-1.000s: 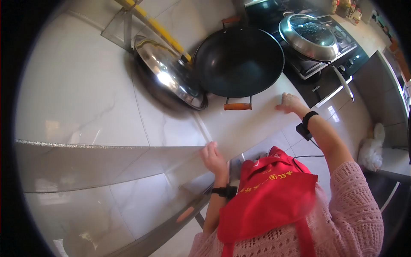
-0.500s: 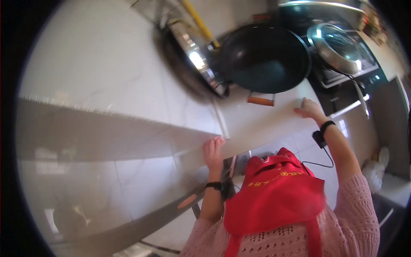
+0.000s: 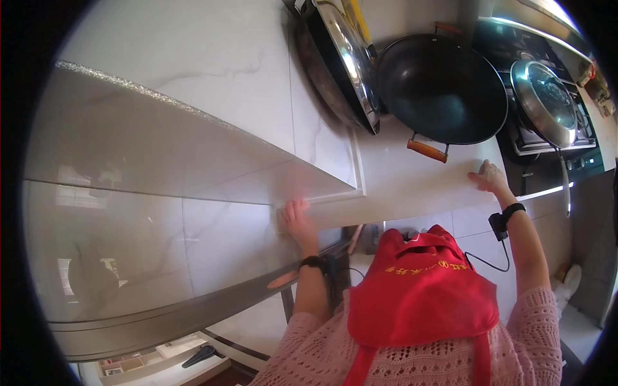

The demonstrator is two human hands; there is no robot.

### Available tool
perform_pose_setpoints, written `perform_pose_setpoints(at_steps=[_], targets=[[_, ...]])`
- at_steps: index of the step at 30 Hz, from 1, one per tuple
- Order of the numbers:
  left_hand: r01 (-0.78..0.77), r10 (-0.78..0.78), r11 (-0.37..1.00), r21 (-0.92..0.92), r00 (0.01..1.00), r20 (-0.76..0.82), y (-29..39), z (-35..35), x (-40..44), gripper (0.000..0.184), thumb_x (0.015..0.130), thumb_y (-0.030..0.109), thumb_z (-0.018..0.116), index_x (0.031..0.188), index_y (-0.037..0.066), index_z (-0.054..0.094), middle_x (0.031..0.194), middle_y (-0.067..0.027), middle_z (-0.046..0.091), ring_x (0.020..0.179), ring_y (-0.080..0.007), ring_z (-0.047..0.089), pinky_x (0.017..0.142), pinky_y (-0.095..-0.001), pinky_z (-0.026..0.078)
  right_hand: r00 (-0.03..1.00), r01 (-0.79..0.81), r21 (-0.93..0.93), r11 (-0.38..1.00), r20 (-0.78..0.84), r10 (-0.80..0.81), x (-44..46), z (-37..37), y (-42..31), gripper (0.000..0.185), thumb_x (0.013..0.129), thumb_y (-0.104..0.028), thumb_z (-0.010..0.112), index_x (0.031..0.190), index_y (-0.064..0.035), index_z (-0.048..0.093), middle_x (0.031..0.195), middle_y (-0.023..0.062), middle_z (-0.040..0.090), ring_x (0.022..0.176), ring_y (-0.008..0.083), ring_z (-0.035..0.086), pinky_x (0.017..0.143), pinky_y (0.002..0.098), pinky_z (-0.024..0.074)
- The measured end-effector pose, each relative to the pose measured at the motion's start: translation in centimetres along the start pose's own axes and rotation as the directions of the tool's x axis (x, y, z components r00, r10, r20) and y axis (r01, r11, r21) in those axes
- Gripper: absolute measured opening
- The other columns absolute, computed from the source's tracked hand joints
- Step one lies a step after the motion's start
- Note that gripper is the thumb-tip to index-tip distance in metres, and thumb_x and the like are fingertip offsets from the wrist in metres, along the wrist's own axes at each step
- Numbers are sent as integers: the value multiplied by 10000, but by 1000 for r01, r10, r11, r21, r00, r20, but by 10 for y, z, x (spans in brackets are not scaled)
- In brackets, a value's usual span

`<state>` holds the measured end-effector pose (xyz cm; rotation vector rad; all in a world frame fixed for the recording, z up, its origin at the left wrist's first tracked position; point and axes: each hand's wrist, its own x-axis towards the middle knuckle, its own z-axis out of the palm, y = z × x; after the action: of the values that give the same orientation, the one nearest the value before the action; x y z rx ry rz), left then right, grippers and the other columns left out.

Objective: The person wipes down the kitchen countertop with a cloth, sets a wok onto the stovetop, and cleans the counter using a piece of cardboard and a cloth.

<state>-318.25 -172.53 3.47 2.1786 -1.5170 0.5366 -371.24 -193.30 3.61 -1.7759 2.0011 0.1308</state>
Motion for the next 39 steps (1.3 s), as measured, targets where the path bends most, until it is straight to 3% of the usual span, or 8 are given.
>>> perform_pose_setpoints(at_steps=[7, 16, 19, 25, 28, 31, 37, 39], targets=[[319, -316, 947, 33, 946, -76, -35, 9, 14, 416, 815, -41, 563, 1221, 43, 605, 1270, -178, 583, 1195, -366, 541, 1056, -473, 396, 997, 74, -39, 997, -16, -74, -3, 1, 3, 675, 767, -569, 676, 1071, 24, 571, 1013, 223, 669, 987, 360, 657, 879, 433, 499], [212, -206, 969, 127, 977, -58, -32, 14, 19, 296, 793, -39, 573, 1086, -37, 623, 1201, -246, 608, 1172, -408, 544, 1036, -475, 406, 997, 67, -3, 998, 23, -67, -5, -7, -4, 696, 766, -581, 691, 1088, 26, 582, 1020, 215, 675, 1039, 350, 642, 902, 421, 486], [289, -289, 957, -11, 957, 11, -21, 8, 21, 237, 790, -38, 576, 1020, -38, 633, 1174, -263, 614, 1162, -412, 546, 1039, -469, 404, 997, 71, 13, 997, 11, -72, -5, -6, -2, 661, 763, -561, 705, 1063, 17, 589, 980, 200, 682, 999, 340, 655, 875, 420, 495], [309, -311, 950, 34, 939, 147, 11, 8, 8, 184, 847, 37, 584, 1022, 17, 636, 1192, -181, 618, 1169, -374, 550, 1047, -458, 420, 999, 45, -1, 999, -1, -45, -4, -5, -4, 662, 754, -557, 708, 1057, 20, 596, 972, 202, 685, 958, 350, 669, 855, 426, 505], [163, -168, 977, -137, 985, -26, 56, 23, -5, 204, 793, -10, 614, 976, 68, 658, 1096, -136, 638, 1121, -333, 582, 966, -451, 461, 999, 34, -3, 999, -3, -34, -4, -4, -7, 688, 740, -562, 713, 1079, 25, 597, 974, 205, 686, 971, 354, 669, 867, 427, 505], [-61, 54, 965, -254, 998, -33, 94, 21, -11, 178, 798, 6, 626, 957, 80, 654, 1057, -101, 632, 1091, -320, 596, 938, -435, 477, 999, 30, 18, 999, 24, -30, -1, -7, -5, 713, 728, -564, 718, 1103, 30, 597, 978, 206, 687, 984, 352, 671, 873, 425, 508], [-167, 217, 915, -367, 971, 98, 132, 4, -3, 154, 816, 14, 607, 945, 84, 654, 1011, -50, 640, 1014, -289, 612, 870, -410, 510, 1000, 15, 3, 1000, 28, -15, -8, -15, -13, 730, 726, -557, 716, 1112, 50, 595, 1007, 206, 693, 1004, 337, 673, 892, 411, 513], [-237, 257, 924, -301, 966, 28, 136, 9, -4, 148, 811, 26, 608, 938, 87, 653, 996, -42, 642, 984, -275, 614, 845, -400, 517, 998, -1, 15, 1000, 64, 0, -16, -23, -22, 729, 736, -553, 708, 1117, 58, 592, 1016, 207, 694, 1028, 331, 668, 910, 405, 509]])
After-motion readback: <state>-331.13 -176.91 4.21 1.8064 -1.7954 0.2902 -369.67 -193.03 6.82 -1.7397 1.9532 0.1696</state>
